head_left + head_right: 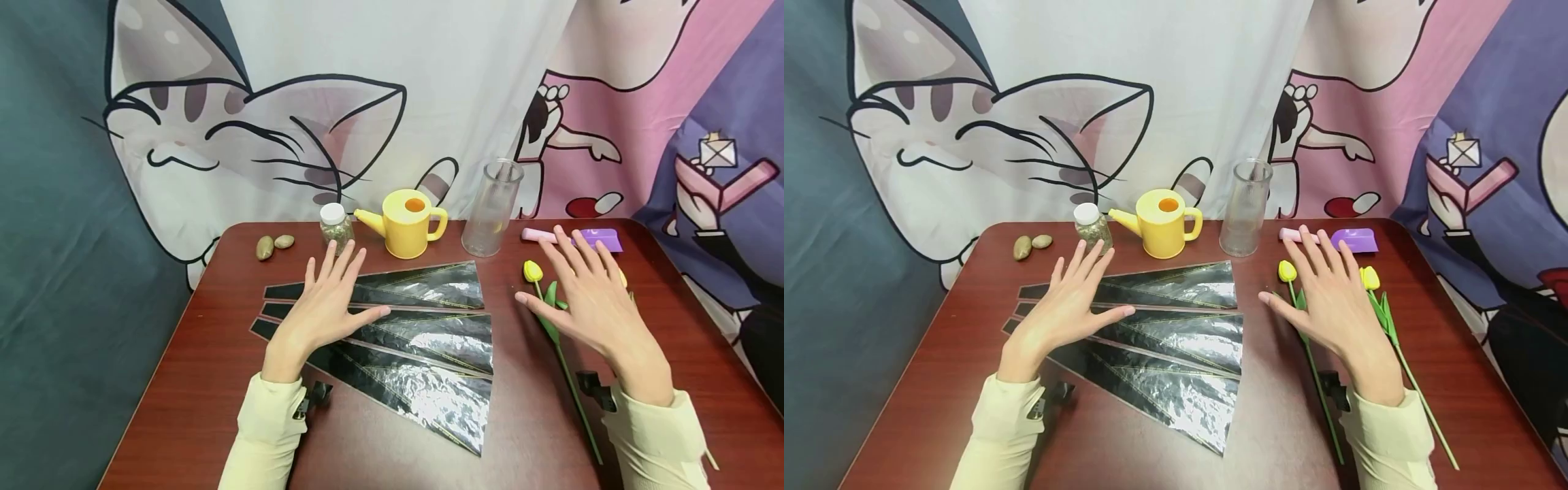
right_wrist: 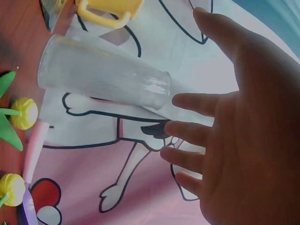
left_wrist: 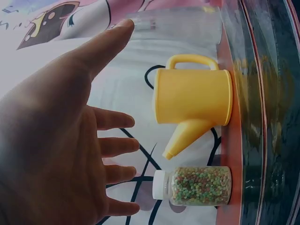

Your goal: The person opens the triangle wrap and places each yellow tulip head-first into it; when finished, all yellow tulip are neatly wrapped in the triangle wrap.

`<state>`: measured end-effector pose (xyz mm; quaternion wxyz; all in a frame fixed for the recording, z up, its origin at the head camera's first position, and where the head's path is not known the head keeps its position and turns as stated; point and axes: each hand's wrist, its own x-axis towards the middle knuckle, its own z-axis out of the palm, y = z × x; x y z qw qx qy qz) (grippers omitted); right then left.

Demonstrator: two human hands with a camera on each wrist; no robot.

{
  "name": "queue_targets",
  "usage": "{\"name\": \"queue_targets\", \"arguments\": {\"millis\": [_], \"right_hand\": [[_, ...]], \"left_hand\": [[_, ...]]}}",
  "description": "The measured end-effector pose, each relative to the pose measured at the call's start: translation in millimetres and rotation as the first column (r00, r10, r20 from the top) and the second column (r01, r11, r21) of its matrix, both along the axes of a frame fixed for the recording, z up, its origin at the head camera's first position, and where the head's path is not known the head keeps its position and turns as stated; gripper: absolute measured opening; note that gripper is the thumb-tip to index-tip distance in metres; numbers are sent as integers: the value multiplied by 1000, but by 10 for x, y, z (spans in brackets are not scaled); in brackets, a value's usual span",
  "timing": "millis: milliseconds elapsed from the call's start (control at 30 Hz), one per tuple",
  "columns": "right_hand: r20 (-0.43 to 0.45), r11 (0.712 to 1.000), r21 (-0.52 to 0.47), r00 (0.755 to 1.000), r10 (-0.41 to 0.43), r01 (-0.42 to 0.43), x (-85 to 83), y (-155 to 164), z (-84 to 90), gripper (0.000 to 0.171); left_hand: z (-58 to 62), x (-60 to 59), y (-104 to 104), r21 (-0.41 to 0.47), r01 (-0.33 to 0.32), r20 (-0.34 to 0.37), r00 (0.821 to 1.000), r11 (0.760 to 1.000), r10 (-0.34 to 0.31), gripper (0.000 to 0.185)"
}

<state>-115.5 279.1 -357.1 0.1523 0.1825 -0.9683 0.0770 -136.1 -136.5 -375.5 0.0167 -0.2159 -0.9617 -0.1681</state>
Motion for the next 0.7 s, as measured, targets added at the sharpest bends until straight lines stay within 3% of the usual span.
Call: {"name": "queue_targets", "arguments": {"millis": [267,333,467,567,700], "right_hand": [[9,989,-143,1000,-23,24,104,76,131,90],[13,970,-233,998,-64,65,140,88,136,81],[44,903,-381,979,-197,199,242,104,46,53],[84,882,-369,956,-282,293,336,137,-97,35],[192,876,-276,916,-352,395,439,195,-274,31]], "left_hand": [[-37,-57,149,31,24,-15,1000,999,-24,91],[-45,-105,271,20,63,-20,998,998,-63,84],[-135,-287,648,12,189,-44,981,982,-188,66],[-246,-450,952,-8,258,-60,964,966,-258,49],[-370,-634,1283,-111,272,-48,959,956,-278,35]]}}
